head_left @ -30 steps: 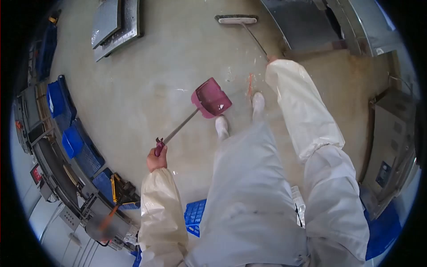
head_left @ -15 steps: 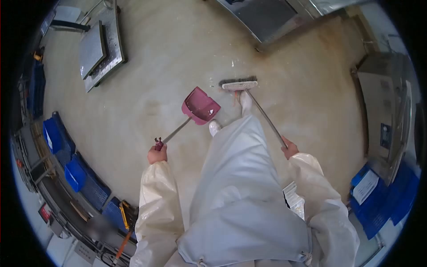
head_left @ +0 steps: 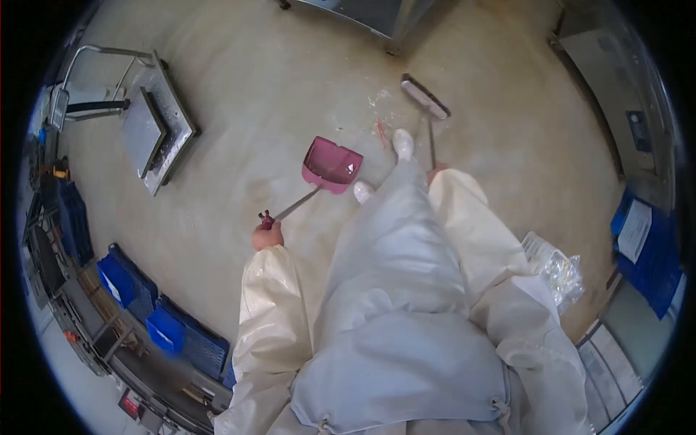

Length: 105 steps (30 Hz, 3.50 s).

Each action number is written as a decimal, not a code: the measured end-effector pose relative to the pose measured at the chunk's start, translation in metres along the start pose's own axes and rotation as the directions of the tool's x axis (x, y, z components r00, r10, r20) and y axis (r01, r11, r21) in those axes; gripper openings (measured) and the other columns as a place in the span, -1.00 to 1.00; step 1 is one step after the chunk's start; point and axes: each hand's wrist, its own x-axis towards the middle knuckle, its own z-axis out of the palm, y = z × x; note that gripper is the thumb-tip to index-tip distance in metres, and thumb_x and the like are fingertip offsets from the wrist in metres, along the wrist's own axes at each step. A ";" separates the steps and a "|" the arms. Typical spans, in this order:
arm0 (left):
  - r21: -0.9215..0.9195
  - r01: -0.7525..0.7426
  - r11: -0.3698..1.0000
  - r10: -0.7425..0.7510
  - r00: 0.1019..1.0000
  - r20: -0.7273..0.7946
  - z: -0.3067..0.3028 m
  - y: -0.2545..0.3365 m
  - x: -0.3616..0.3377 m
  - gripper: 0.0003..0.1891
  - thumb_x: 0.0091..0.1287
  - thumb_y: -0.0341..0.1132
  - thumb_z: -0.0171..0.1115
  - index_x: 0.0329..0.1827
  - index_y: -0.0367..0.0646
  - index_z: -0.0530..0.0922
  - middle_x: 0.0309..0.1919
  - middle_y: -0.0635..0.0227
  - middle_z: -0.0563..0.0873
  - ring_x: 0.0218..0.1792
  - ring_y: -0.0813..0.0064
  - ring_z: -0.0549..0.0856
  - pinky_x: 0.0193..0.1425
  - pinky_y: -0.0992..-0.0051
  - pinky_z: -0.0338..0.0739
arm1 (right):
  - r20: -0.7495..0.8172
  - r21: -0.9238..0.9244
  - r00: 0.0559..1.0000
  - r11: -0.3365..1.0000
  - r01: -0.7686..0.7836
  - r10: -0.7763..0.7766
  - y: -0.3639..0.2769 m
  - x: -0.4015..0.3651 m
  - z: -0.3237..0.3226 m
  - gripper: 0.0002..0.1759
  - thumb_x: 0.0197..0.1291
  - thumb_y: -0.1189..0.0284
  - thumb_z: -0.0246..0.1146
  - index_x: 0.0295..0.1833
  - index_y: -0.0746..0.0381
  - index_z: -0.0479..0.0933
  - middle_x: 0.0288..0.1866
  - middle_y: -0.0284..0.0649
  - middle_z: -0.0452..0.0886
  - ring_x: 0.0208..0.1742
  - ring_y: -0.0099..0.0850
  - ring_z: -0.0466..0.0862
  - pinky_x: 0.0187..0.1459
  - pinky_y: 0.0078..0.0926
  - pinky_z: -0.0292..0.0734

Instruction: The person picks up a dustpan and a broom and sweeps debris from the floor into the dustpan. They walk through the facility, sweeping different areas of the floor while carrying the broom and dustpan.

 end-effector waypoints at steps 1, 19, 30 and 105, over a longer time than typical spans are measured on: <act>-0.027 -0.007 1.000 0.007 1.000 -0.002 0.005 -0.007 0.001 -0.67 -0.17 -0.13 0.30 -0.48 -0.24 0.58 -0.58 0.16 0.61 -0.51 0.23 0.60 -0.34 0.34 0.45 | -0.037 -0.040 0.999 0.999 -0.010 0.009 -0.004 -0.023 0.020 -0.43 0.02 0.53 0.10 0.19 -0.06 0.23 -0.76 -0.34 0.27 -0.80 -0.54 0.24 -0.81 -0.50 0.14; 0.092 0.037 0.995 -0.038 0.999 0.014 -0.005 0.008 0.001 -0.63 -0.21 -0.19 0.33 -0.40 -0.29 0.58 -0.52 0.16 0.63 -0.47 0.32 0.62 -0.30 0.41 0.46 | 0.031 0.716 0.957 0.661 -0.224 0.290 0.081 -0.141 -0.077 -0.68 0.04 0.52 0.04 -0.02 0.14 0.37 -0.79 -0.25 0.29 -0.84 -0.48 0.31 -0.84 -0.44 0.15; 0.135 0.022 0.991 -0.021 1.000 -0.008 0.001 -0.002 0.009 -0.64 -0.21 -0.13 0.31 -0.43 -0.24 0.59 -0.54 0.17 0.63 -0.46 0.29 0.62 -0.29 0.40 0.46 | -0.055 0.355 0.981 0.922 -0.156 0.187 0.074 -0.125 0.076 -0.75 -0.06 0.61 -0.03 -0.18 0.26 0.34 -0.76 -0.22 0.31 -0.86 -0.39 0.28 -0.85 -0.48 0.15; -0.058 -0.033 0.998 0.036 0.998 0.049 -0.038 0.007 0.001 -0.70 -0.14 -0.20 0.25 -0.39 -0.21 0.59 -0.50 0.11 0.61 -0.40 0.16 0.61 -0.24 0.32 0.46 | 0.357 -0.172 0.876 0.899 0.403 -0.325 -0.028 -0.200 -0.065 -0.38 -0.11 0.53 0.10 0.19 0.08 0.23 -0.49 -0.21 0.38 -0.49 -0.42 0.37 -0.43 -0.50 0.29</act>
